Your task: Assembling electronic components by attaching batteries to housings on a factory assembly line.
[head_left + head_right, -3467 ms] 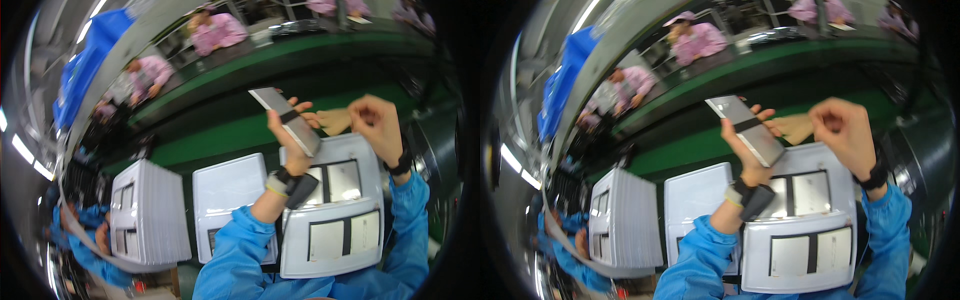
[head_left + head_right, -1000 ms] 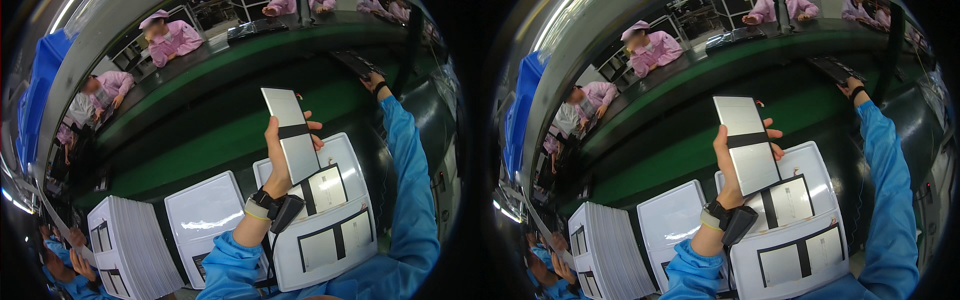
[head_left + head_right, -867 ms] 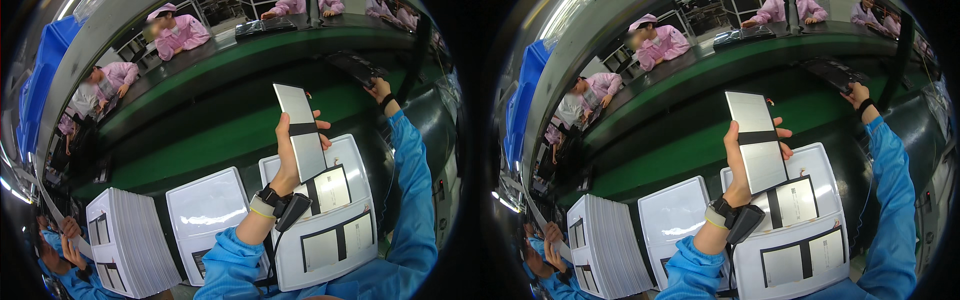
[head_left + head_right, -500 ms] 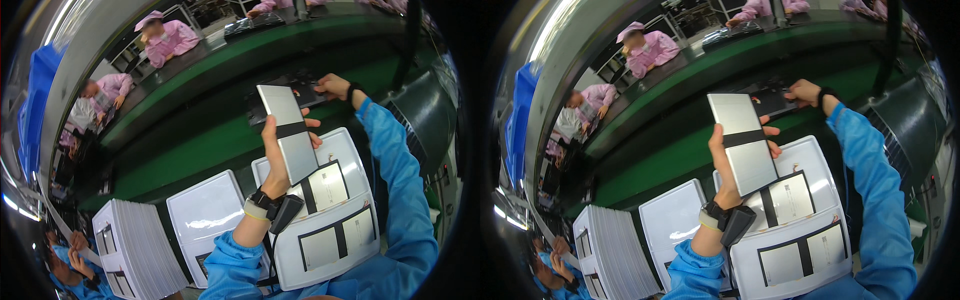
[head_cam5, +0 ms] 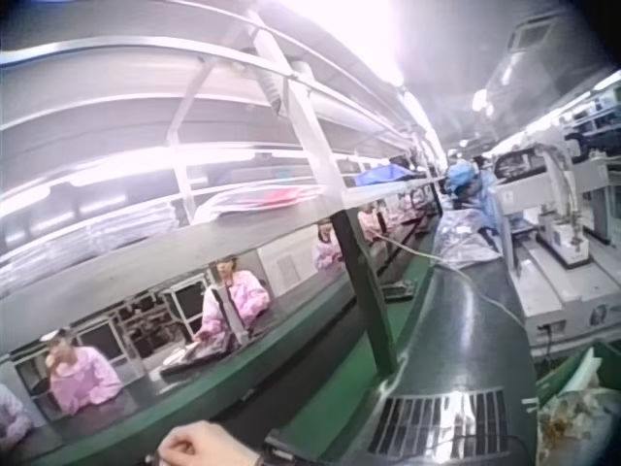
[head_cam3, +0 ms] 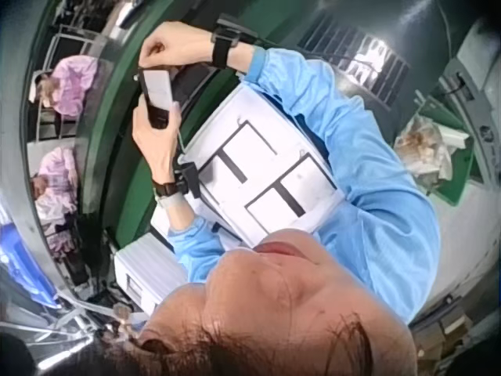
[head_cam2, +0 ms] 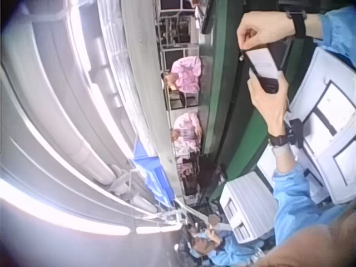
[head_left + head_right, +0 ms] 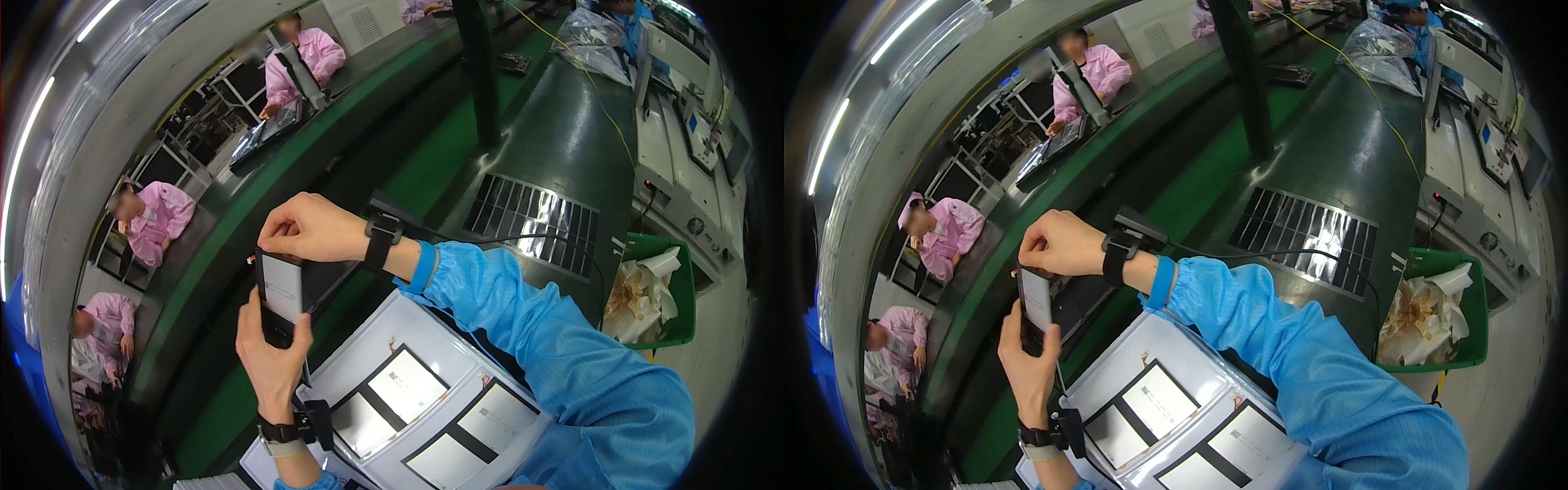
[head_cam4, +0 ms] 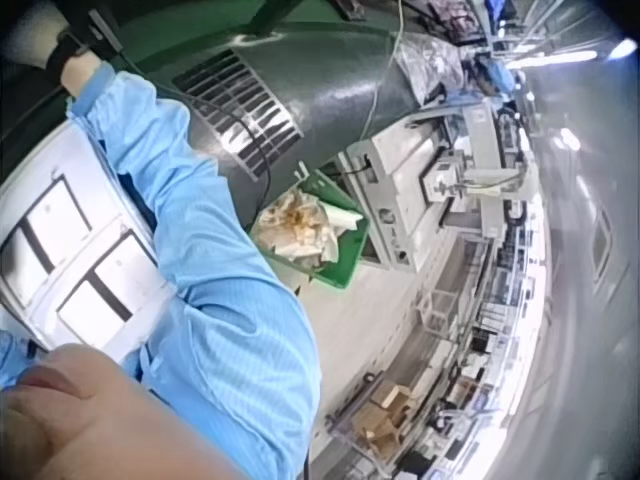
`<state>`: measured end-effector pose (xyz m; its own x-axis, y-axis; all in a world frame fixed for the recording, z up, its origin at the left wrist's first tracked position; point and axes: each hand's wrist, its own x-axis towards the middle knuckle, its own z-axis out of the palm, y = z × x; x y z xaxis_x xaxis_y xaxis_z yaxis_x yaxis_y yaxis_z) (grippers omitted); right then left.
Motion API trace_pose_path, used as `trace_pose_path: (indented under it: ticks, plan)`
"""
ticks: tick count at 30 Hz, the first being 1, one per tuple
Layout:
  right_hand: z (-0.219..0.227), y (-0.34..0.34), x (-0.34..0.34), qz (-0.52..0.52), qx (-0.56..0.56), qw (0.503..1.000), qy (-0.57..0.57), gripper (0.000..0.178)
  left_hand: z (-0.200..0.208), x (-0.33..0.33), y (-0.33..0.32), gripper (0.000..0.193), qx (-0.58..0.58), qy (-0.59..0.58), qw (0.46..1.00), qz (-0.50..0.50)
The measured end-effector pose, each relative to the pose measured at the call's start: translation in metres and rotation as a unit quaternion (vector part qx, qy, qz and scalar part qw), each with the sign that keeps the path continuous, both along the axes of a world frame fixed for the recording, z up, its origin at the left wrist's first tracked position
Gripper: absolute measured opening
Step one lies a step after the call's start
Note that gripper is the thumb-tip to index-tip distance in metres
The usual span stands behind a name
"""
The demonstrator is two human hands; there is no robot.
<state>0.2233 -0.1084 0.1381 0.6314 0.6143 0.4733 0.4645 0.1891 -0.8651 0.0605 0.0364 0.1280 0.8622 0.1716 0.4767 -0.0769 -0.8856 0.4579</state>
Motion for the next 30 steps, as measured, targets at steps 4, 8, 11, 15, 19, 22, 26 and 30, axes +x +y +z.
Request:
trace_pose_path:
  ticks: [4,8,11,15,19,22,26,30]
  plan:
    - [-0.005,-0.011,0.015,0.026,-0.059,0.997,0.034,0.021,-0.009,0.02,0.005,0.093,0.179,-0.033,0.983,-0.001]
    - [-0.026,0.003,0.028,-0.121,-0.075,0.98,-0.143,0.015,-0.019,0.041,0.015,0.096,0.204,-0.042,0.978,0.001]
    - [-0.036,0.011,0.034,-0.108,-0.046,0.986,-0.121,0.015,-0.019,0.047,0.03,0.099,0.212,0.006,0.977,-0.015]
    - [-0.057,0.019,0.059,-0.166,-0.062,0.982,-0.069,0.017,-0.052,0.057,0.077,0.096,0.07,-0.035,0.996,0.038]
    - [-0.071,-0.006,0.097,-0.222,-0.088,0.971,0.002,0.021,-0.103,0.051,0.122,0.063,-0.172,0.126,0.977,0.03]
    - [-0.078,-0.016,0.106,-0.252,-0.111,0.961,0.021,0.019,-0.127,0.045,0.122,0.051,-0.147,0.077,0.986,-0.025]
    - [-0.087,-0.01,0.104,-0.288,-0.177,0.941,-0.032,0.019,-0.119,0.042,0.126,0.049,-0.092,0.106,0.99,-0.017]
    - [-0.097,-0.011,0.111,-0.308,-0.171,0.934,-0.064,0.019,-0.114,0.049,0.121,0.042,-0.125,0.165,0.978,-0.029]
